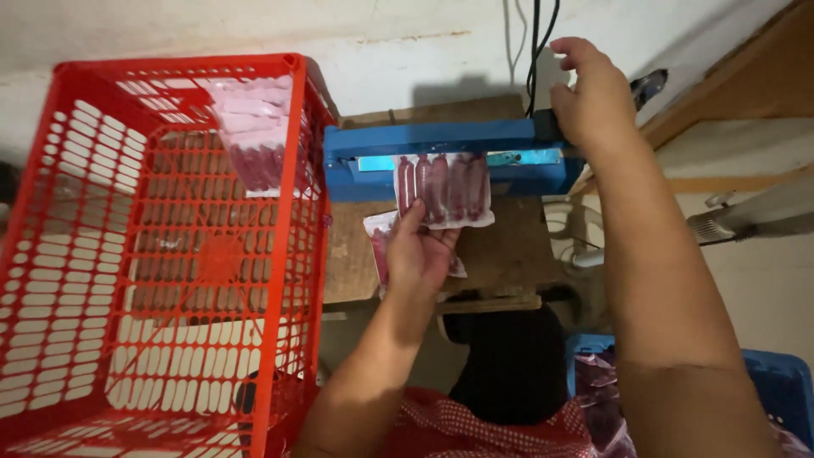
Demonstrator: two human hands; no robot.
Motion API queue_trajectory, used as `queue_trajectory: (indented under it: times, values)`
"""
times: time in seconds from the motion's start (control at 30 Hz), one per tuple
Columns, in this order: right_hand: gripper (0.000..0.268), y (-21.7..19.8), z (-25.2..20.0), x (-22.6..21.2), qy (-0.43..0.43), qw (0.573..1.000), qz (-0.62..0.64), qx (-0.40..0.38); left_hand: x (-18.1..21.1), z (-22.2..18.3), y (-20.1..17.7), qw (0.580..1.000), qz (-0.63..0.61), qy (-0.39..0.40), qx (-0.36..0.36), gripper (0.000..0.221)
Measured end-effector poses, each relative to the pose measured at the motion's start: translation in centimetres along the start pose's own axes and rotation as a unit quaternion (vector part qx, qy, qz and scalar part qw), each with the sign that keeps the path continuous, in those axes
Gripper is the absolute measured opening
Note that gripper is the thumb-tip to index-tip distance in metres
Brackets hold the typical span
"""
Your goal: The person takes small clear plastic pouches containing processed meat sticks, positions the open edge of each pouch inside a blue heat-sealer, and presses the handle down to seal them before placing the finished packages into a red crate.
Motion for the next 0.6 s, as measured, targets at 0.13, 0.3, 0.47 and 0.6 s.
queue_trajectory:
  times: [0.13,0.3,0.47,0.6]
  values:
    - [0.038,-0.9,-1.0,-0.9,-0.038,0.994,-0.064,0.076,-0.2,1.1,-2.1,1.0,0.015,0.004,0.008,0.015]
    - [0.025,-3.3,-4.1,-2.2,-0.108,0.977,0.026,0.184,-0.3,0.9,-1.8,0.999,0.007,0.007,0.031,0.017]
    - [0.041,-4.2,-10.5,-5.3,-0.122,0.957,0.107,0.239,-0.4,0.9,-1.2,1.0,0.002,0.007,0.009,0.019]
    - [0.025,4.3,-12.7,-2.1,-0.056,0.919,0.358,0.155,-0.5,1.7,-1.8,0.998,0.037,-0.006,0.055,0.017]
Point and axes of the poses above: each hand's wrist, its own z-axis towards the middle knuckle, its own y-axis out of the palm, x = y × z, the point moved 6 cm from there along z, towards the middle knuckle, and after that the axes turned 14 degrees about -x, right-handed, at the moved point
